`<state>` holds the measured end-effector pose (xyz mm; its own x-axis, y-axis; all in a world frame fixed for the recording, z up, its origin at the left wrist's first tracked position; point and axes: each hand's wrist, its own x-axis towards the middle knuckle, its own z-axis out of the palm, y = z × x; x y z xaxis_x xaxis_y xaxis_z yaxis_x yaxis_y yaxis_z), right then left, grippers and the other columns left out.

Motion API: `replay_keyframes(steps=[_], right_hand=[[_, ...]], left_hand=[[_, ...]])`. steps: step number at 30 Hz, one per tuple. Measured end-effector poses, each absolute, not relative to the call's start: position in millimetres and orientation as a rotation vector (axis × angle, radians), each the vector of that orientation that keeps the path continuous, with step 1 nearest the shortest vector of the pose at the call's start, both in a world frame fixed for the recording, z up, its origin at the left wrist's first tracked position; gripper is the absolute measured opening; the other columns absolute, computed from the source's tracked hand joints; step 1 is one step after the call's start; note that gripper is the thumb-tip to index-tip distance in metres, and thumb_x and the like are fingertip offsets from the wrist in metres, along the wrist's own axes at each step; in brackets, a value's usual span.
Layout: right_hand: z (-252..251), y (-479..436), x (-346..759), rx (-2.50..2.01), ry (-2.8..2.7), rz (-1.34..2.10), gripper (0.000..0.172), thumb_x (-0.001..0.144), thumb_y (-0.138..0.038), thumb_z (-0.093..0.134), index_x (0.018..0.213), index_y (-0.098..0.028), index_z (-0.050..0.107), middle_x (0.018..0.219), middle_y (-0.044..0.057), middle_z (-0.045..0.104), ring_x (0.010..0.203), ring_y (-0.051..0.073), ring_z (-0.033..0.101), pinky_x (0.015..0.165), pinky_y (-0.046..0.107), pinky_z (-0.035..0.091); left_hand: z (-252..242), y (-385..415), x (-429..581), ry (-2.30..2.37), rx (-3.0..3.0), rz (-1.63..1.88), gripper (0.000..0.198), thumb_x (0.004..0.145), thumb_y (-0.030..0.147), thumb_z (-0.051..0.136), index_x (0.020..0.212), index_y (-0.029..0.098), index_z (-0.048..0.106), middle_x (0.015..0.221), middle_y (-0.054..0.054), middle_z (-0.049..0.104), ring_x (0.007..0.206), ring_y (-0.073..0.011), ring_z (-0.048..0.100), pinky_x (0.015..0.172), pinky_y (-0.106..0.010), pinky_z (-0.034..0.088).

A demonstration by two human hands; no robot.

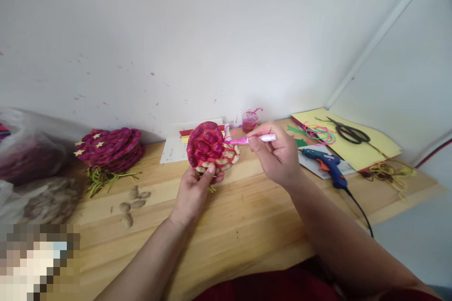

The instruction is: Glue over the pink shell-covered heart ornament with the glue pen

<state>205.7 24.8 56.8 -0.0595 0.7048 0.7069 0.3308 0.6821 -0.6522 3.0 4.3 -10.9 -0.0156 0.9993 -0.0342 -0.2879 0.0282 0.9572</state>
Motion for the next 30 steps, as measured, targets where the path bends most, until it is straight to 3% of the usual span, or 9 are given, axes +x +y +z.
replay_keyframes(steps=[6, 11, 16, 21, 26, 30], right_hand=[[55.6, 27.7, 209.6, -0.894, -1.643, 0.362, 0.013, 0.097, -0.033, 0.063, 0.092, -0.021, 0.063, 0.069, -0.003, 0.059, 0.059, 0.011, 0.051, 0.056, 0.027, 0.039], [55.2, 28.3, 209.1, -0.85, -1.63, 0.42, 0.014, 0.098, -0.036, 0.063, 0.095, -0.022, 0.064, 0.077, 0.0, 0.063, 0.066, 0.013, 0.056, 0.06, 0.029, 0.043], [56.1, 28.1, 209.7, -0.894, -1.621, 0.365, 0.015, 0.098, -0.035, 0.063, 0.09, -0.022, 0.062, 0.068, -0.003, 0.058, 0.057, 0.011, 0.048, 0.054, 0.028, 0.037], [55.4, 29.0, 209.9, -0.861, -1.614, 0.42, 0.016, 0.098, -0.037, 0.062, 0.093, -0.022, 0.063, 0.074, -0.001, 0.061, 0.064, 0.013, 0.054, 0.059, 0.028, 0.042], [56.0, 28.6, 210.5, -0.886, -1.624, 0.375, 0.015, 0.098, -0.035, 0.063, 0.089, -0.022, 0.061, 0.067, -0.003, 0.057, 0.056, 0.011, 0.046, 0.053, 0.028, 0.035], [56.6, 28.4, 210.3, -0.855, -1.609, 0.413, 0.016, 0.098, -0.036, 0.061, 0.092, -0.022, 0.062, 0.072, -0.002, 0.059, 0.062, 0.012, 0.052, 0.057, 0.028, 0.04]], left_hand=[[-7.9, 4.7, 2.9, 1.038, 0.926, 1.366, 0.054, 0.068, 0.051, 0.088, 0.097, 0.013, 0.064, 0.092, -0.008, 0.073, 0.078, -0.0191, 0.072, 0.073, -0.03, 0.059], [-10.9, 5.2, 3.2, 0.993, 0.965, 1.361, 0.047, 0.072, 0.047, 0.086, 0.097, 0.013, 0.066, 0.09, -0.007, 0.073, 0.078, -0.0188, 0.072, 0.077, -0.033, 0.059], [-11.6, 5.3, 2.9, 1.025, 0.943, 1.379, 0.048, 0.07, 0.049, 0.087, 0.097, 0.014, 0.066, 0.092, -0.008, 0.073, 0.079, -0.0201, 0.073, 0.076, -0.033, 0.059], [-13.4, 5.6, 2.9, 0.997, 0.975, 1.373, 0.046, 0.073, 0.045, 0.086, 0.1, 0.014, 0.067, 0.094, -0.008, 0.074, 0.078, -0.0197, 0.073, 0.078, -0.034, 0.06], [-15.0, 6.2, 3.0, 0.985, 0.968, 1.376, 0.044, 0.074, 0.044, 0.086, 0.1, 0.014, 0.067, 0.093, -0.008, 0.074, 0.078, -0.0189, 0.072, 0.079, -0.034, 0.06], [-15.4, 6.1, 2.1, 0.972, 0.983, 1.364, 0.043, 0.076, 0.044, 0.084, 0.101, 0.014, 0.067, 0.093, -0.008, 0.074, 0.078, -0.019, 0.072, 0.081, -0.035, 0.06]])
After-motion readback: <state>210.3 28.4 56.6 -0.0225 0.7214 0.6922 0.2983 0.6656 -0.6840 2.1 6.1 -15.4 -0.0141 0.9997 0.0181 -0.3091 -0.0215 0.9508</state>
